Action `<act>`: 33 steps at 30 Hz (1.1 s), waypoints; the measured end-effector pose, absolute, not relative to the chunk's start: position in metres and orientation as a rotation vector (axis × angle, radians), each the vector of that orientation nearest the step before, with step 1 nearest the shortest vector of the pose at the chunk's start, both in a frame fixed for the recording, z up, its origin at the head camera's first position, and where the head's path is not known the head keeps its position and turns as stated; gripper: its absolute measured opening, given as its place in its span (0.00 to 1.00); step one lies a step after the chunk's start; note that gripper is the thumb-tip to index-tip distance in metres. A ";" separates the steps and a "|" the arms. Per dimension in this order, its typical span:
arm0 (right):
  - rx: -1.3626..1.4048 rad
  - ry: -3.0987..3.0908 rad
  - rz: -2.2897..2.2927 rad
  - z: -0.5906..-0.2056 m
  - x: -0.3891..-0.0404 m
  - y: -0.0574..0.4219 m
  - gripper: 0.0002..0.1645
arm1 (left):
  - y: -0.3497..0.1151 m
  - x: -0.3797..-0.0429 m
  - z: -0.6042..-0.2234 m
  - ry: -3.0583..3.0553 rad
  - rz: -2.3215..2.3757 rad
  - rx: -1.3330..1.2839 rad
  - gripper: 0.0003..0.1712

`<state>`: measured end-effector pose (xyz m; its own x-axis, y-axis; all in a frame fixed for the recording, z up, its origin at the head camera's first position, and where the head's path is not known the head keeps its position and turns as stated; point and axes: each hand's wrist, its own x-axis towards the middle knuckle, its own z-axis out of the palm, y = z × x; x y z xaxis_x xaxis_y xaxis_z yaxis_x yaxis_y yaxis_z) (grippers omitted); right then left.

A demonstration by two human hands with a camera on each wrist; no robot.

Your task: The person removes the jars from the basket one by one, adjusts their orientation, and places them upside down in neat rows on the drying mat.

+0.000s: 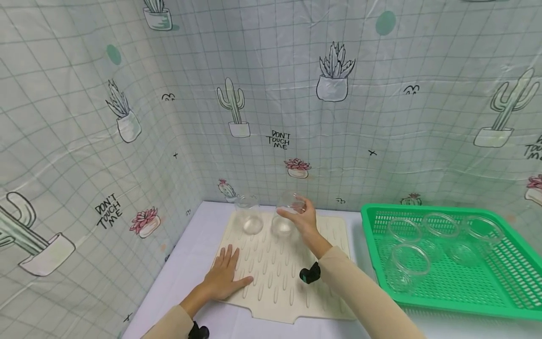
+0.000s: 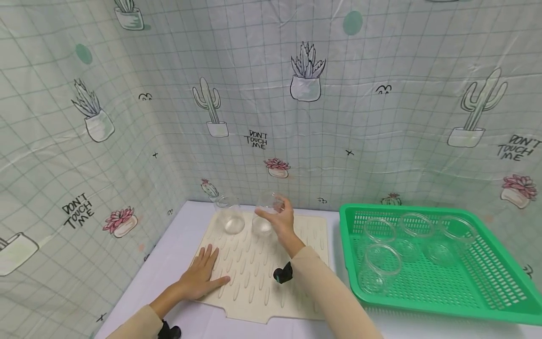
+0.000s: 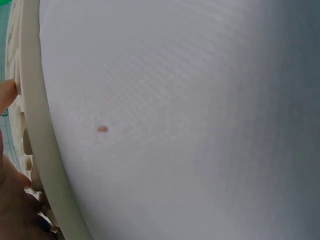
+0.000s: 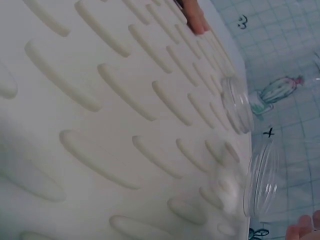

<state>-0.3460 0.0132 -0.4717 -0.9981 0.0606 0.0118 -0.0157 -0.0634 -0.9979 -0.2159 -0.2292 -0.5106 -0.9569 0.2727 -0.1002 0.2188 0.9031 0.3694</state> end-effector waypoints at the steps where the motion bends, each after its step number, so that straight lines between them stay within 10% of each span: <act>1: -0.044 -2.134 2.230 -0.473 -0.347 0.013 0.49 | -0.229 -0.216 -0.511 2.918 0.526 0.373 0.53; 33: 0.035 -2.359 2.135 -0.486 -0.358 -0.004 0.54 | -0.229 -0.217 -0.509 2.905 0.506 0.332 0.55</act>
<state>-0.3585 -0.0038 -0.4860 -0.9989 -0.0435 -0.0150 0.0106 0.0998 -0.9950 -0.2173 -0.2294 -0.5092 -0.9600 0.2472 -0.1313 0.1882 0.9173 0.3508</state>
